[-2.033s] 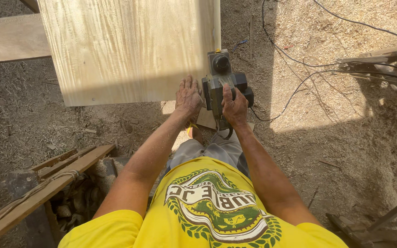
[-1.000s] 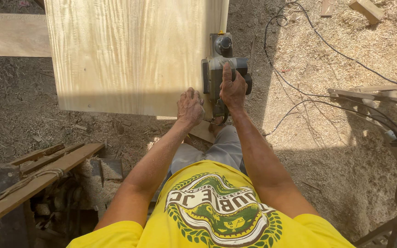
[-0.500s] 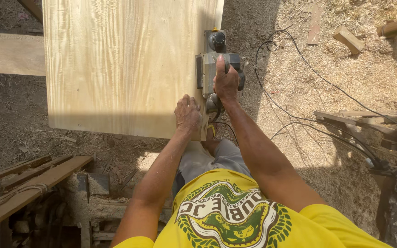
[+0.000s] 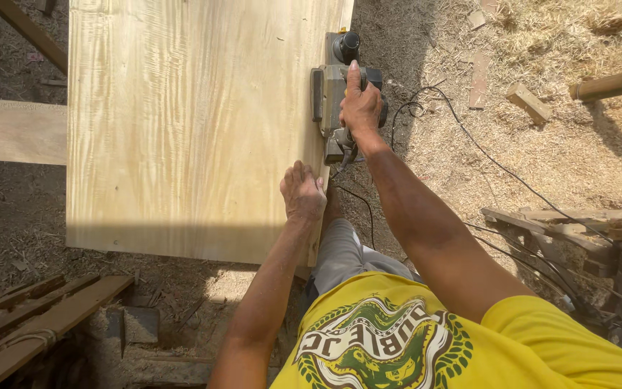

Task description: The person measures a plywood panel with a tape measure, repositions the panel on wooden supports, and uses an electric hand planer to plane the panel's edges and surface, producing wood shavings. They lift and turn the panel to plane different edges and run the planer along the wood repeatedly.

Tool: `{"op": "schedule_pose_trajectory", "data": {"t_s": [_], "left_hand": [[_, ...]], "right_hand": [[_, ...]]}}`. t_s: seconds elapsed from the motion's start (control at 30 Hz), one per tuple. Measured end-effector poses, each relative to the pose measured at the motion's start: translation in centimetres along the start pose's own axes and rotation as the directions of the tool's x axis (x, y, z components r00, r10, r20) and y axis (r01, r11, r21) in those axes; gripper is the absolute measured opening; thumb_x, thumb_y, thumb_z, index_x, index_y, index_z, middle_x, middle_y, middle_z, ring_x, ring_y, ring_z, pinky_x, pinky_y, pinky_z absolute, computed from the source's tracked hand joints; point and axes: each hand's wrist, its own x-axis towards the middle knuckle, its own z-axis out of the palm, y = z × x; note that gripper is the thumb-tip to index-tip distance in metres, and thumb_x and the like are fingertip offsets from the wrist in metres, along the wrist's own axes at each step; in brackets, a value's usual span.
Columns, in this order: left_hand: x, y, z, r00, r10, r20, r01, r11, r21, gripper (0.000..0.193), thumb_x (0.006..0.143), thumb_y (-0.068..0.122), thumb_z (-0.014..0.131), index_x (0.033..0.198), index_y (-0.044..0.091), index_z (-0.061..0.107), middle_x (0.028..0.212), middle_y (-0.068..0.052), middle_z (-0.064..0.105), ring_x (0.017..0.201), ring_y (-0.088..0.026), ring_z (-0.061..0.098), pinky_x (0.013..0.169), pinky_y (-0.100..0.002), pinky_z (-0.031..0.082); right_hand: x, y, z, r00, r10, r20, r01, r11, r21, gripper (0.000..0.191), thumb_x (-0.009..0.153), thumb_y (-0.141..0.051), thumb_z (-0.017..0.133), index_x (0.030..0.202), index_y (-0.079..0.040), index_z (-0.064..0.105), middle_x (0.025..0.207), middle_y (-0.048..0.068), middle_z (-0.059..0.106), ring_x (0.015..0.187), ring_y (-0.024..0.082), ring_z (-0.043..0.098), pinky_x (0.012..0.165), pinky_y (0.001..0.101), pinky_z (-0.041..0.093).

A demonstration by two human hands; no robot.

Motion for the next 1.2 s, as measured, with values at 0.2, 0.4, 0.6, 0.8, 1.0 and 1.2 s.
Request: {"op": "schedule_pose_trajectory", "data": {"t_s": [0.2,0.4,0.6,0.8,1.0,1.2], "left_hand": [[6.1,3.0,0.5,1.0,0.006,0.023,-0.007,1.0,0.013,0.053,0.093,0.032,0.065,0.137,0.003,0.056,0.15,-0.017,0.044,0.14,-0.036,0.036,0.113,-0.056,0.027],[10.8,4.7,1.0,0.997,0.01,0.079,-0.009,1.0,-0.016,0.053,0.094,0.033,0.065,0.136,0.002,0.056,0.149,-0.015,0.045,0.138,-0.035,0.039,0.114,-0.056,0.028],[15.0,5.3,1.4,0.996,-0.002,0.091,0.003,1.0,-0.012,0.051,0.095,0.035,0.066,0.134,0.003,0.057,0.148,-0.014,0.047,0.139,-0.034,0.04,0.114,-0.055,0.029],[20.3,6.7,1.1,0.992,-0.002,0.126,0.003,1.0,-0.005,0.055,0.093,0.035,0.066,0.138,0.004,0.055,0.147,-0.015,0.046,0.138,-0.035,0.04,0.113,-0.056,0.028],[26.1,8.4,0.9,0.99,-0.002,0.144,0.004,1.0,-0.019,0.058,0.094,0.033,0.066,0.141,0.004,0.05,0.148,-0.015,0.044,0.138,-0.034,0.039,0.112,-0.057,0.027],[32.5,10.5,1.4,0.996,0.024,0.084,-0.024,1.0,0.002,0.06,0.091,0.029,0.066,0.143,0.003,0.049,0.148,-0.016,0.045,0.138,-0.033,0.04,0.112,-0.056,0.026]], "right_hand": [[5.9,-2.1,0.5,1.0,-0.018,-0.021,0.017,0.999,-0.035,0.069,0.097,-0.069,0.046,0.067,-0.007,0.055,0.047,0.002,0.054,0.034,0.016,0.058,0.031,0.034,0.046],[11.6,-3.9,1.1,0.999,-0.042,0.016,0.042,0.998,-0.036,0.071,0.099,-0.07,0.043,0.068,-0.007,0.054,0.048,0.002,0.051,0.036,0.016,0.058,0.03,0.0349,0.044],[15.7,-6.1,1.9,1.0,-0.029,-0.006,0.029,0.997,-0.067,0.069,0.097,-0.069,0.046,0.07,-0.006,0.057,0.047,0.002,0.053,0.035,0.016,0.058,0.031,0.0345,0.047],[19.2,-8.5,2.3,0.999,-0.046,0.017,0.046,0.999,0.006,0.066,0.098,-0.066,0.049,0.075,-0.004,0.058,0.048,0.003,0.052,0.035,0.017,0.057,0.03,0.0363,0.044],[23.7,-11.5,2.8,0.997,-0.073,0.02,0.072,0.997,0.005,0.066,0.098,-0.065,0.049,0.08,-0.003,0.061,0.049,0.003,0.054,0.035,0.018,0.058,0.031,0.0363,0.044],[29.7,-14.2,3.3,0.998,-0.066,0.005,0.066,0.997,-0.041,0.067,0.097,-0.067,0.046,0.083,-0.004,0.064,0.048,0.004,0.056,0.036,0.018,0.061,0.032,0.0368,0.047]]}}
